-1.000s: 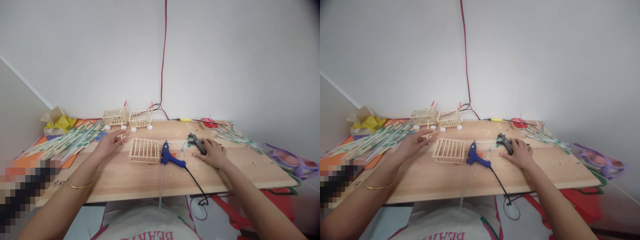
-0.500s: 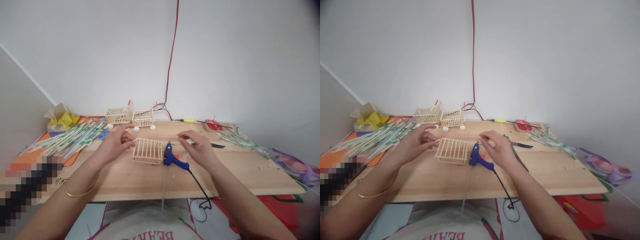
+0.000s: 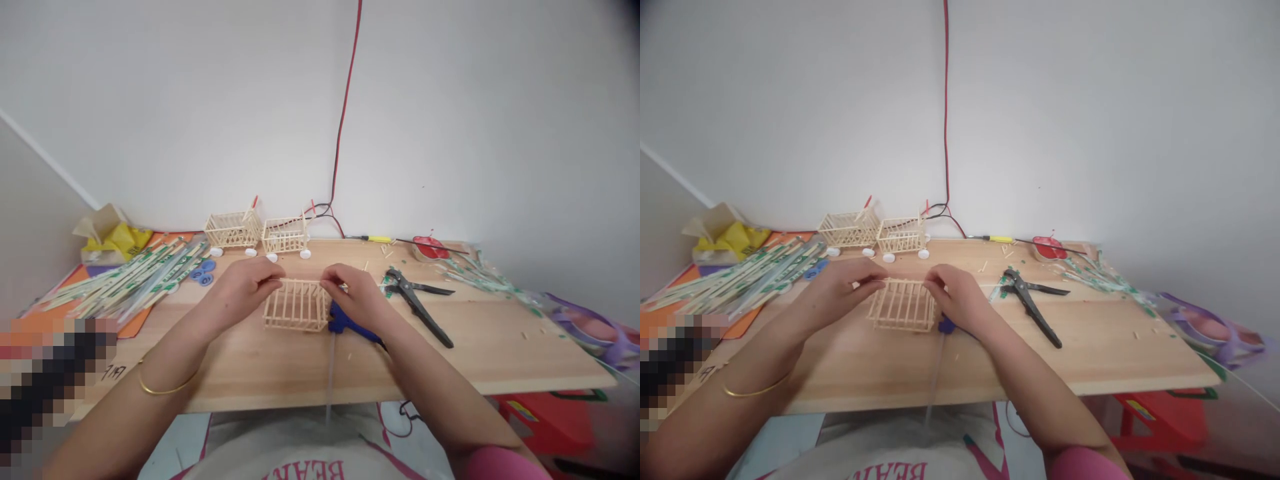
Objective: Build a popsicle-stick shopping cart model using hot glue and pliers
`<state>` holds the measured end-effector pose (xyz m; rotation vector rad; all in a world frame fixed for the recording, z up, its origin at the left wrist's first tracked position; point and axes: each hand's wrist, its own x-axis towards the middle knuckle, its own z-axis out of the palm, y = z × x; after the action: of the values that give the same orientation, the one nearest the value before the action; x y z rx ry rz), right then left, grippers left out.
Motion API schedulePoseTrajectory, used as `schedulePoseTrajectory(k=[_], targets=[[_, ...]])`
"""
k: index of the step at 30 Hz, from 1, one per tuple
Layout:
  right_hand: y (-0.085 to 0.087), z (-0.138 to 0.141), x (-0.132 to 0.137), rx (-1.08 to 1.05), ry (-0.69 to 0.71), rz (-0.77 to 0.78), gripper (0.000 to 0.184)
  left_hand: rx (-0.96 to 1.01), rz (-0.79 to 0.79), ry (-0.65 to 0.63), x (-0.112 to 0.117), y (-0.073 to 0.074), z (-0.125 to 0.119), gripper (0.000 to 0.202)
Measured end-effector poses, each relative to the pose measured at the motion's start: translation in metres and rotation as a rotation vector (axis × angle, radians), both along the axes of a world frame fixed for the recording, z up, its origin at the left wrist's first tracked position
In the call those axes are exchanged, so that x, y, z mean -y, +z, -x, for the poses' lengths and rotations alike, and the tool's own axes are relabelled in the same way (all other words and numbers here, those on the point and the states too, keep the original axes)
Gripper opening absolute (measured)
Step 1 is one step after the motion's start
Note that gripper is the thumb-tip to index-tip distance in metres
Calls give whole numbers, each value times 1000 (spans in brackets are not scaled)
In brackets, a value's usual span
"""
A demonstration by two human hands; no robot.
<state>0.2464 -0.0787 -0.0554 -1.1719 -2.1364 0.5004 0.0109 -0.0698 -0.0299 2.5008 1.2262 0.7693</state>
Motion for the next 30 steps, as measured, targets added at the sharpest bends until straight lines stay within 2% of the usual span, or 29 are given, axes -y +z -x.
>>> schedulePoseTrajectory(k=[5,8,11,21,27,30], targets=[[-22,-4,-6,-33,9,36,10,77,97,65,-6,-19,13,18],[-29,-5,-8,-26,2,85,9,90,142,112,-8,-28,18,19],[-33,-7,-10,-30,6,104,9,95,154,96,-9,-33,19,19],[-43,-7,-17,-85,28,102,7,59,117,90,-9,-39,15,18],[-41,-7,-16,-150,31,144,7,63,129,94,-9,-38,14,18],[-38,-9,-15,-152,44,184,13,60,131,87,-10,-38,15,18]])
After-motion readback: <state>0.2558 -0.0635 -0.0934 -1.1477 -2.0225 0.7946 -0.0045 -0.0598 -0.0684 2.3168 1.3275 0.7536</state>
